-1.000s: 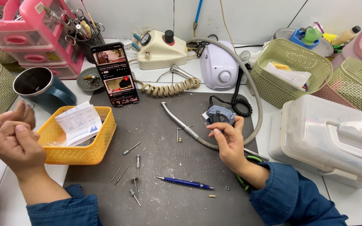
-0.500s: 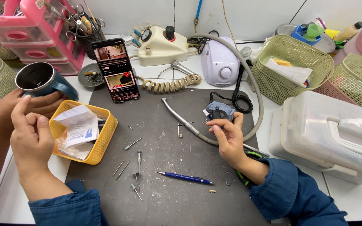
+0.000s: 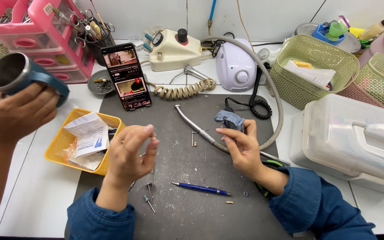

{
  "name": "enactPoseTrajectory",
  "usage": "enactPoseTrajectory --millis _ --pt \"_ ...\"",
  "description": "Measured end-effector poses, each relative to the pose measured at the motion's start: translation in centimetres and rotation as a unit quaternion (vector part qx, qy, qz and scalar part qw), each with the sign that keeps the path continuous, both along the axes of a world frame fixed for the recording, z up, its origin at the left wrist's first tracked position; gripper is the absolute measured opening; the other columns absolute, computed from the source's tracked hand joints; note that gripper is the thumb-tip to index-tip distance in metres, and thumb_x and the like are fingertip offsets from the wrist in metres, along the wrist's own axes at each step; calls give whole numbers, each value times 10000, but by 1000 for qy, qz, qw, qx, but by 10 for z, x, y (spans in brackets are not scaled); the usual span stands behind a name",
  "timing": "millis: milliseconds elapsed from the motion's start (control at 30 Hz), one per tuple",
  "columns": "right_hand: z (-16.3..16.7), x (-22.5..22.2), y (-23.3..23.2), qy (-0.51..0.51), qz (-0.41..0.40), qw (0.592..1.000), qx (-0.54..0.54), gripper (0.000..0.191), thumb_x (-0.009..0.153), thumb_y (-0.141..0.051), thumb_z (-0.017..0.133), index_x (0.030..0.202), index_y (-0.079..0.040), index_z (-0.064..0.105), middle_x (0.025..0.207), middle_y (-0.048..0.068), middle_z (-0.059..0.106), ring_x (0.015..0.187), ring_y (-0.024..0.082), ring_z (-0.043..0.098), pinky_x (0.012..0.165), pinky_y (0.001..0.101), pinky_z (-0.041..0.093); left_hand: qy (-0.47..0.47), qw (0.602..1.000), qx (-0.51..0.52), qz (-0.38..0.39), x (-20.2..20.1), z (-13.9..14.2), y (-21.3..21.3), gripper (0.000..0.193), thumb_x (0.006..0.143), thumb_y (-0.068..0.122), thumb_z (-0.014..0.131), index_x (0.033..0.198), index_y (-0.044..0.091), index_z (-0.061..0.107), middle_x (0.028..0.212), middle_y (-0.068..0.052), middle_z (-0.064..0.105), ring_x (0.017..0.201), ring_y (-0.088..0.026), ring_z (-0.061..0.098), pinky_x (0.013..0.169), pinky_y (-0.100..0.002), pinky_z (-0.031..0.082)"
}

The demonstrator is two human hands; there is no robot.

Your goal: The person unpacks dental trays and small components from a yellow basket, then uses a rotary handpiece to grind a small cylindrical piece. They insert a metal pin into a blue dental tray and continue assembling parts on the workbench.

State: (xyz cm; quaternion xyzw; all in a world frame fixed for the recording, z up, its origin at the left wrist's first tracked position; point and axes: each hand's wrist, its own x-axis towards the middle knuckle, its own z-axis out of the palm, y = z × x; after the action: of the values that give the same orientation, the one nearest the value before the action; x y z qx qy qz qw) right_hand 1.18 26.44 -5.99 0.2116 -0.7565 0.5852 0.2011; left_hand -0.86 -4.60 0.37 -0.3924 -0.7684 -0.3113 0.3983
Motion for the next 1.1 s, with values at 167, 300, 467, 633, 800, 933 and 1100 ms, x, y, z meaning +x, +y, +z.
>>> enactPoseTrajectory --millis 167,300,467,633,800,933,1100 --pt "5 8 2 51 -16 995 90 268 990 22 622 1222 -58 729 1110 57 424 961 142 440 780 240 441 -18 997 9 -79 9 5 31 570 928 -1 736 1400 98 433 999 -48 656 887 -238 696 807 -365 595" --pt "6 16 -2 33 72 996 36 277 1024 43 596 1253 -79 692 1157 61 434 965 112 593 842 245 539 -41 993 13 -110 16 1 45 561 916 6 753 1386 99 462 1005 -42 667 885 -230 699 783 -352 595" --pt "11 21 -1 31 81 995 58 307 955 44 657 1236 -77 683 1083 46 479 888 112 528 759 231 505 -51 991 -1 -124 21 -6 55 536 904 23 769 1357 112 496 1030 -51 666 900 -227 702 774 -344 600" --pt "15 24 -2 45 144 987 58 317 944 85 612 1187 -94 705 1144 66 476 1024 139 543 877 268 500 -42 991 -8 -124 20 -8 59 542 903 31 785 1360 116 505 1025 -34 659 907 -217 703 769 -339 602" --pt "10 26 -3 55 109 988 98 302 904 66 676 1146 -109 723 1097 55 535 1007 159 548 853 282 490 -25 990 -28 -134 20 -12 60 573 904 38 794 1390 124 502 1058 -19 660 908 -205 694 761 -324 591" --pt "5 23 -4 -5 121 988 93 279 904 45 674 1143 -93 717 1063 66 516 921 143 573 795 267 510 -14 987 -71 -142 19 -17 62 621 882 69 775 1431 143 495 1093 -20 635 929 -213 681 796 -355 584" --pt "5 21 -5 40 79 987 131 229 868 -20 725 1092 -63 715 1027 78 506 967 179 516 809 296 469 -15 984 -106 -141 20 -22 65 600 897 86 744 1444 164 511 1129 -13 644 949 -199 682 769 -346 549"
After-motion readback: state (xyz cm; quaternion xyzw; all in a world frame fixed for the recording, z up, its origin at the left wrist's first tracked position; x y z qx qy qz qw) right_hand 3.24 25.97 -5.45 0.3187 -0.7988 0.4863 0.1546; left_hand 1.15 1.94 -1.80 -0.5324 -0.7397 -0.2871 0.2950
